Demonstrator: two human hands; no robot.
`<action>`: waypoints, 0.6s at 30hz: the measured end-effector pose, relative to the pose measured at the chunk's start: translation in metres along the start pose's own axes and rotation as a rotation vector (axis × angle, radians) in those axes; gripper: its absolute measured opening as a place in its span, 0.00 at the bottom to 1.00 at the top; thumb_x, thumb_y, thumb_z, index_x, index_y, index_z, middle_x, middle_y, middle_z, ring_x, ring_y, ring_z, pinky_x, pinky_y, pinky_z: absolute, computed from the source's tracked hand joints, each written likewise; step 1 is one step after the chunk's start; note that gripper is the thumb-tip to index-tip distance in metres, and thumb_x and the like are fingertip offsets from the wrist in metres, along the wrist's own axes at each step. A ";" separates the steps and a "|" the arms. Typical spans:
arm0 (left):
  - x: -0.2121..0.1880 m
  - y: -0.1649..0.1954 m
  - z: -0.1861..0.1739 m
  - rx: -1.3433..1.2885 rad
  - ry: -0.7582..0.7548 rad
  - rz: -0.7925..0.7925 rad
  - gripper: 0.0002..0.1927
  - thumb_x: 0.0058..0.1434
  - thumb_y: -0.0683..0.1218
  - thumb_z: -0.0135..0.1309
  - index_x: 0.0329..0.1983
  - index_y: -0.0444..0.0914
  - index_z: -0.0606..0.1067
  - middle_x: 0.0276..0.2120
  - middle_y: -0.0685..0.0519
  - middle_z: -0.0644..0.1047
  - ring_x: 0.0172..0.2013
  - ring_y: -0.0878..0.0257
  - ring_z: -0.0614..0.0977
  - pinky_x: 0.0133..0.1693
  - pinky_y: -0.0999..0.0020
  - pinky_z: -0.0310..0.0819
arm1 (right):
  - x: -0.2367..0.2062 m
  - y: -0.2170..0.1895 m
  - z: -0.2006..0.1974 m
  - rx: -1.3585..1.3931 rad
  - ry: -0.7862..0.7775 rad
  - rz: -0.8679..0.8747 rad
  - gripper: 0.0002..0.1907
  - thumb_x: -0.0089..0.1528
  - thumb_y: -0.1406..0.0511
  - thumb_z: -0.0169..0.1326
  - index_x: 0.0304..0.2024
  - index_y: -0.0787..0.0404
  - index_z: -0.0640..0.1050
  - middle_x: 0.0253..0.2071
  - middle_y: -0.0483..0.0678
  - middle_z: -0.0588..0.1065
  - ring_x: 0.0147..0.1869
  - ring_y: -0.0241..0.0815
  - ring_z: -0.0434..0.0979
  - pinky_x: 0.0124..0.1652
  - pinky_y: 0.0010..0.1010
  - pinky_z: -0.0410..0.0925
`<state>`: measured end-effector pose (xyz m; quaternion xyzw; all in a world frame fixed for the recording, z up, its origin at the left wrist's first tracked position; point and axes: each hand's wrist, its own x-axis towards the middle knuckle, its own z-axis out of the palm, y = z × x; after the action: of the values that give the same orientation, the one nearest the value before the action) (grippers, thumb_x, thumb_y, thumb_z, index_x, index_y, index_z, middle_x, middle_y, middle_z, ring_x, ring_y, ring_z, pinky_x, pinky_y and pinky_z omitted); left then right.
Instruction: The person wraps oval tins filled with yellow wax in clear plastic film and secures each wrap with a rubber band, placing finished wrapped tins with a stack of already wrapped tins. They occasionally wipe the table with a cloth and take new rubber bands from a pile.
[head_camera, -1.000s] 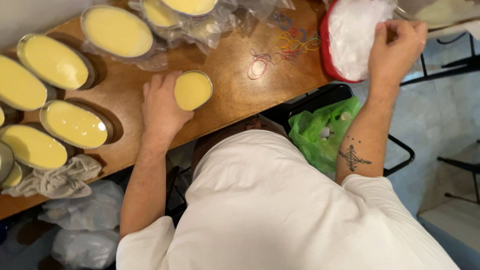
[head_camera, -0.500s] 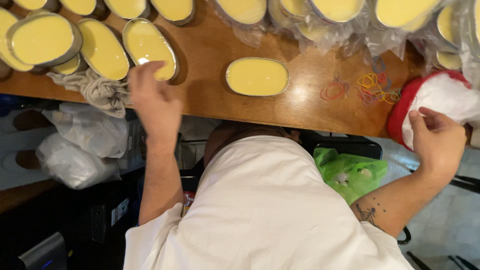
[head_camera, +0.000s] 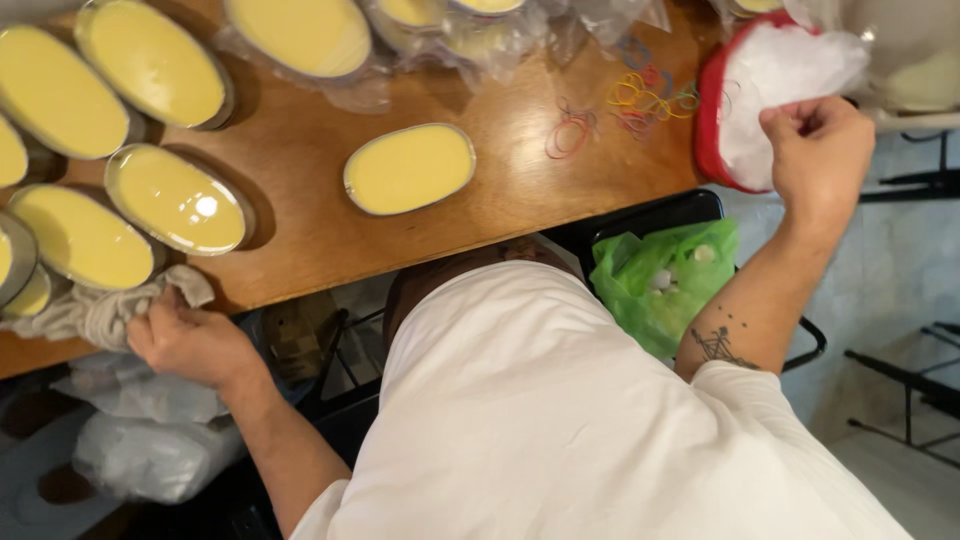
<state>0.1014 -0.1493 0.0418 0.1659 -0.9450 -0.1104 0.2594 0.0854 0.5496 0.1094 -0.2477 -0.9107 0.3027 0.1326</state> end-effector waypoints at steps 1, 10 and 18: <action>-0.003 -0.002 0.002 -0.013 0.012 0.015 0.14 0.62 0.26 0.54 0.47 0.28 0.83 0.41 0.42 0.76 0.45 0.47 0.80 0.47 0.56 0.76 | -0.001 0.000 -0.001 0.123 0.015 0.017 0.07 0.67 0.72 0.64 0.44 0.71 0.80 0.35 0.47 0.78 0.36 0.30 0.74 0.36 0.24 0.70; 0.004 0.019 -0.017 -0.164 0.060 -0.085 0.14 0.58 0.27 0.57 0.48 0.25 0.78 0.51 0.38 0.68 0.50 0.45 0.75 0.42 0.63 0.83 | -0.003 -0.001 -0.010 0.557 0.087 0.054 0.10 0.67 0.77 0.59 0.52 0.70 0.77 0.38 0.48 0.81 0.37 0.32 0.79 0.39 0.23 0.74; -0.013 -0.002 0.013 -0.253 0.139 -0.045 0.21 0.72 0.29 0.54 0.69 0.25 0.74 0.69 0.37 0.63 0.70 0.45 0.73 0.62 0.62 0.79 | 0.006 0.024 -0.017 0.570 0.445 -0.134 0.19 0.78 0.63 0.66 0.39 0.68 0.74 0.34 0.43 0.73 0.34 0.31 0.63 0.35 0.22 0.59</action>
<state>0.1057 -0.1445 0.0239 0.1603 -0.8993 -0.2227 0.3405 0.0955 0.5780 0.1082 -0.2007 -0.7529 0.4736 0.4106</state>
